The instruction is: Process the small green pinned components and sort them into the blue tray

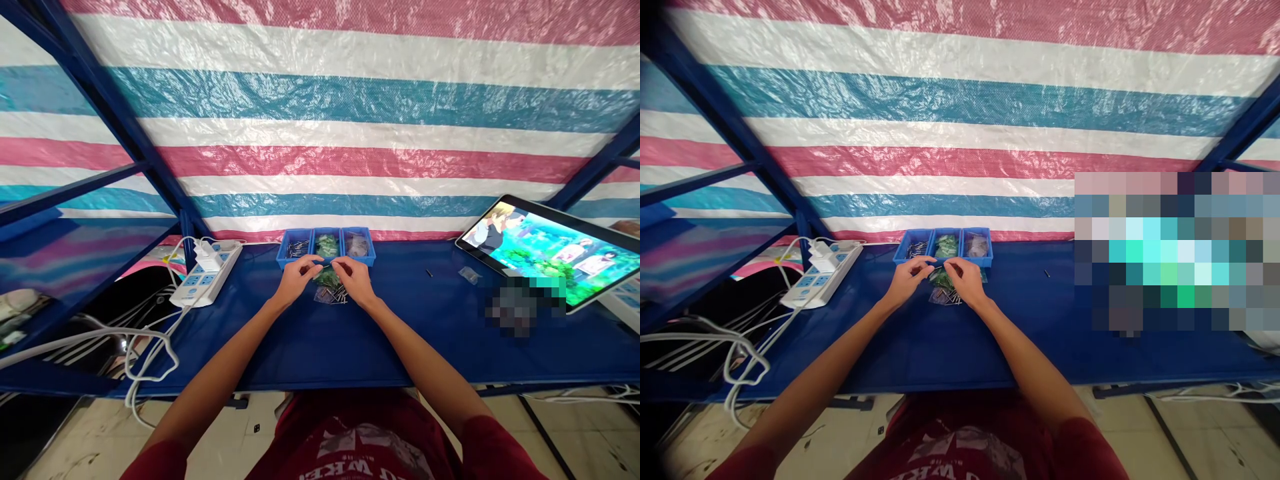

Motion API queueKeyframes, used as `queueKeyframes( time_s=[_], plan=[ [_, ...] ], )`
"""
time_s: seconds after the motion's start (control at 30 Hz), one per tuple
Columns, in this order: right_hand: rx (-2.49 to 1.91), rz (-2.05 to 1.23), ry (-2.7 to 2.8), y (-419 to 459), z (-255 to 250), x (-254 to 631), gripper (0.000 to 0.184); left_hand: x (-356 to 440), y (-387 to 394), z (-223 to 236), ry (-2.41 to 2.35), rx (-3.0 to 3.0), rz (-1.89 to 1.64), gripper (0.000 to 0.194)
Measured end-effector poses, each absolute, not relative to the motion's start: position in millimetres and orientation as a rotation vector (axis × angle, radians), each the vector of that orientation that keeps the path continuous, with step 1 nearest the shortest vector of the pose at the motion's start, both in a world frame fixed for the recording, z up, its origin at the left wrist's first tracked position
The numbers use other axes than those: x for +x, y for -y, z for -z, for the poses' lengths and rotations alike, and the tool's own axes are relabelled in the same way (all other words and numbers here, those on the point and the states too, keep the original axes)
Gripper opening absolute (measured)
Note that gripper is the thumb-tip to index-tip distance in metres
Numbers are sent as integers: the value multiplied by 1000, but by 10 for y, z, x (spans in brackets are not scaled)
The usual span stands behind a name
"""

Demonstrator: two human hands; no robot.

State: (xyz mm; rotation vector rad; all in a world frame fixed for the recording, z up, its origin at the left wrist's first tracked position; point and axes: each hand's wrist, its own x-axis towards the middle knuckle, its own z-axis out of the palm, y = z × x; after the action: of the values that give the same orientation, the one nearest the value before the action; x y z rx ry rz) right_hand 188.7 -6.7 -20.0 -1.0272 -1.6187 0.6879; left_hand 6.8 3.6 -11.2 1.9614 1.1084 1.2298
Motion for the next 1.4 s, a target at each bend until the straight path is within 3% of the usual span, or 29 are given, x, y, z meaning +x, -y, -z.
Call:
queueKeyframes(
  time_s=[0.2, 0.9, 1.4],
  plan=[
    [-966, -678, 1721, 71, 221, 1862, 23, 90, -10, 83, -1077, 1839, -1214, 30],
    [-979, -828, 1603, 62, 251, 1852, 28, 128, -102, 163, -945, 1382, -1360, 29],
    [-1094, -685, 1541, 63, 214, 1873, 34, 96, -47, 83, -1054, 1844, -1233, 30]
  ],
)
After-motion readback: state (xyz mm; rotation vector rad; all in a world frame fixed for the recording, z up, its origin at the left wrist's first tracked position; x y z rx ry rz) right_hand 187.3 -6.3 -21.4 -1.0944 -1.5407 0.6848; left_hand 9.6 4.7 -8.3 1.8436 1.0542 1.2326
